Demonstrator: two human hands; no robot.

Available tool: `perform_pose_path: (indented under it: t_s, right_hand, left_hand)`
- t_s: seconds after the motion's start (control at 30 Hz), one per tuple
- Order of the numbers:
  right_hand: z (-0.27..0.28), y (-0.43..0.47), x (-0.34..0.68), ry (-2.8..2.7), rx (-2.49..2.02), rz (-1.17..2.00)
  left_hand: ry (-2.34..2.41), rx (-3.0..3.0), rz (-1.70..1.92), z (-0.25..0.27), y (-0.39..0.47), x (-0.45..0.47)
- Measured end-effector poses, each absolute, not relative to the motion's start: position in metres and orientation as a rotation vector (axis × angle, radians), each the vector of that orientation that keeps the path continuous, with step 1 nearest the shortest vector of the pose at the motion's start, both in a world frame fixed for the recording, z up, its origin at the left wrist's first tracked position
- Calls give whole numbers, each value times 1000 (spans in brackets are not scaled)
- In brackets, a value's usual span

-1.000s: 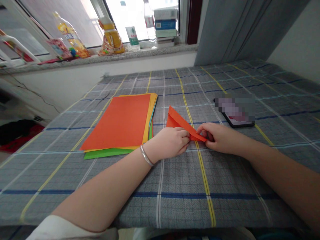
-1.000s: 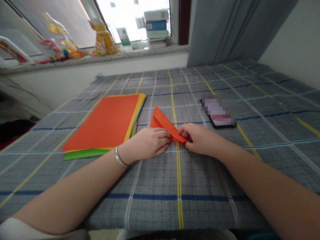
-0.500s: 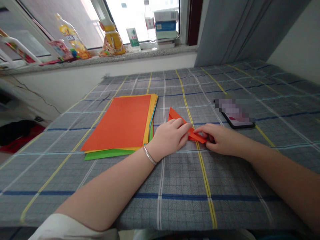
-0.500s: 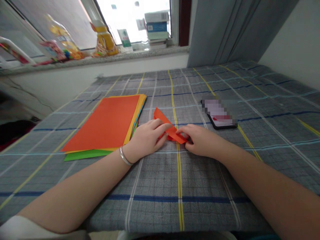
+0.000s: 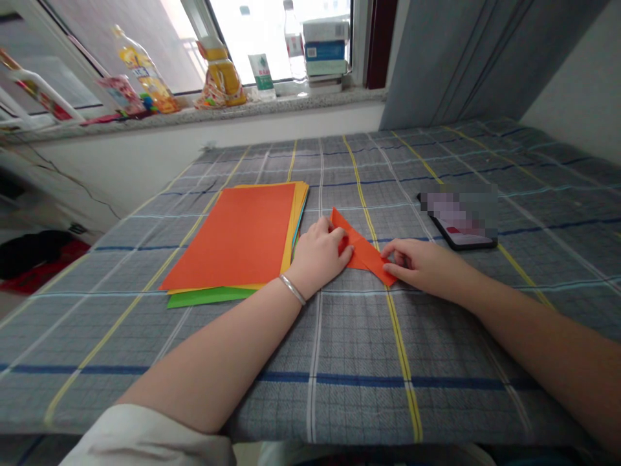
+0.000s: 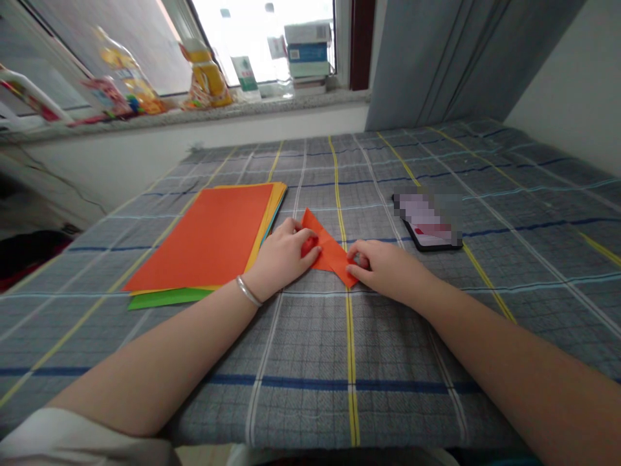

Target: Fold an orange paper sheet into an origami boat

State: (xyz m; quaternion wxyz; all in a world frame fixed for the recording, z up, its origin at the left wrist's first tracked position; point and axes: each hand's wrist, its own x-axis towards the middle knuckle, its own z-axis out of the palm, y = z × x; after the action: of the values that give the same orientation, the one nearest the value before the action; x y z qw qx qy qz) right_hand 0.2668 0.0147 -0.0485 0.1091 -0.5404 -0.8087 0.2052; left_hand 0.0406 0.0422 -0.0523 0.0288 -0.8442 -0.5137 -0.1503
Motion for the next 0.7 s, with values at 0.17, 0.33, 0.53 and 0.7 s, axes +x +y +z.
perform_pose_path:
  t_s: [0.17, 0.33, 0.53, 0.7]
  right_hand:
    - [-51, 12, 257, -2334, -1720, 401]
    - [-49, 12, 256, -2333, -1733, 452]
    - [-49, 18, 256, -2323, -1839, 485]
    - [-49, 23, 257, -2331, -1851, 599]
  left_hand:
    - [-1711, -2610, -765, -59, 50, 39]
    - [-1940, -2588, -767, -67, 55, 42]
    - [-2023, -2606, -688, -66, 56, 43]
    - [-1999, -2598, -749, -68, 58, 43]
